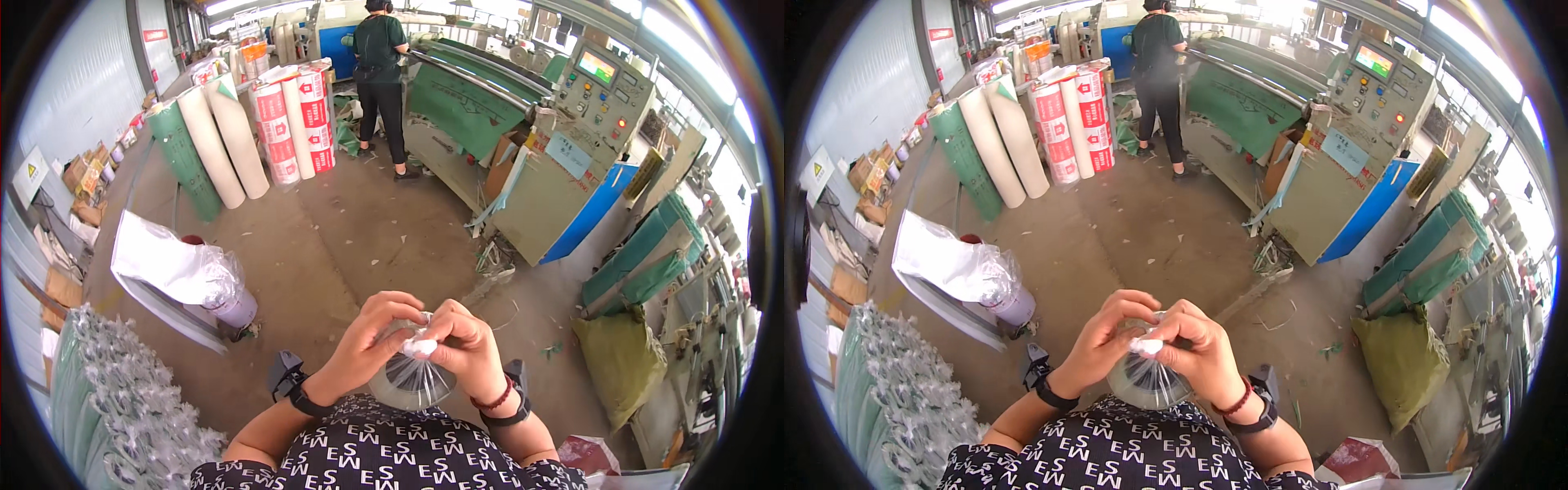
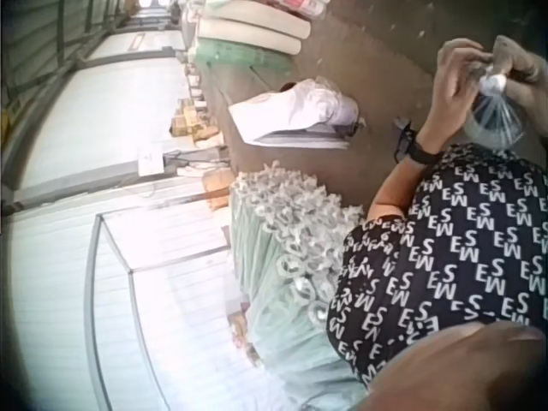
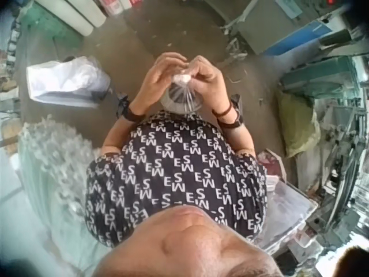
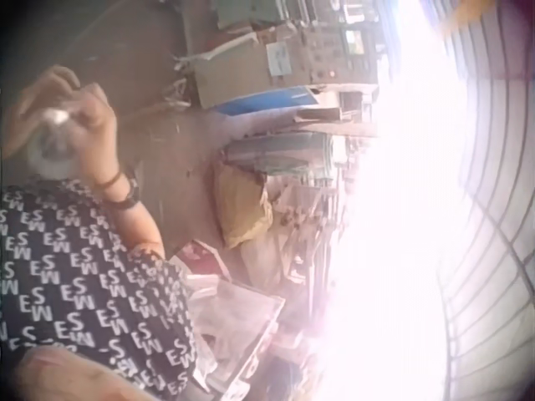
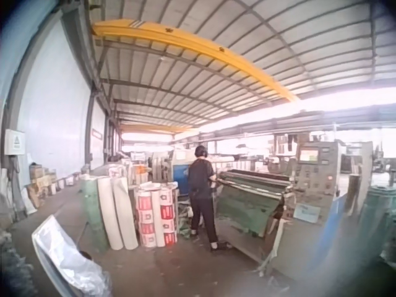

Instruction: Placing rolls of green protective material into plastic bags and sealing them manually.

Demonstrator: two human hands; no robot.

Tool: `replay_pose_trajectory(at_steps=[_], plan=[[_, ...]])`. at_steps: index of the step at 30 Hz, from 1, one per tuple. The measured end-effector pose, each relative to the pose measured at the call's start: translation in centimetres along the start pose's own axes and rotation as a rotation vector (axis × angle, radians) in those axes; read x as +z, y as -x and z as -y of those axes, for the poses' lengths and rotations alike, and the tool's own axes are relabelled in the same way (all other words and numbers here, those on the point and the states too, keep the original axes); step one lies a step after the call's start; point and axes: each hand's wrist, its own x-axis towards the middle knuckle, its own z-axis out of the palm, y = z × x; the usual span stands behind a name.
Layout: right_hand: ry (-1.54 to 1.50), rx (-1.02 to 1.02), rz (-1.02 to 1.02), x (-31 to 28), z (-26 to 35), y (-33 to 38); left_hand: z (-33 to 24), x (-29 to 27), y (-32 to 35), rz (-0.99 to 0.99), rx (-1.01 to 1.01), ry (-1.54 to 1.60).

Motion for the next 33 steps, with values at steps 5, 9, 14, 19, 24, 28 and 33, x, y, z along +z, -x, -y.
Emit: replay_pose_trajectory(at_steps=[5,9,14,19,24,28,33], plan=[[-0.868,0.113,-0.086,1.3,-1.4,-1.9,0.0,-1.1,-0.6,0.043,0.125,-0.116],[-0.435,0.067,-0.013,2.6,-1.4,-3.5,0.7,-3.1,0.1,-0.012,0.136,-0.294],[0.807,-0.195,0.214,5.2,-0.8,-4.9,1.0,-6.9,2.0,-0.18,0.179,-0.261],[0.846,-0.173,0.201,7.9,-0.2,-6.1,4.2,-9.5,2.5,-0.545,-0.016,0.284],[0.135,0.137,-0.019,13.8,-4.0,-9.7,18.1,-13.2,12.2,-0.8,-0.479,0.395],[0.286,-0.17,0.404,19.1,0.3,-13.9,25.4,-9.8,25.1,-1.186,-0.924,0.901],[0.081,-0.653,0.547,17.3,5.3,-17.0,37.5,0.3,32.9,-1.178,-0.742,0.948]])
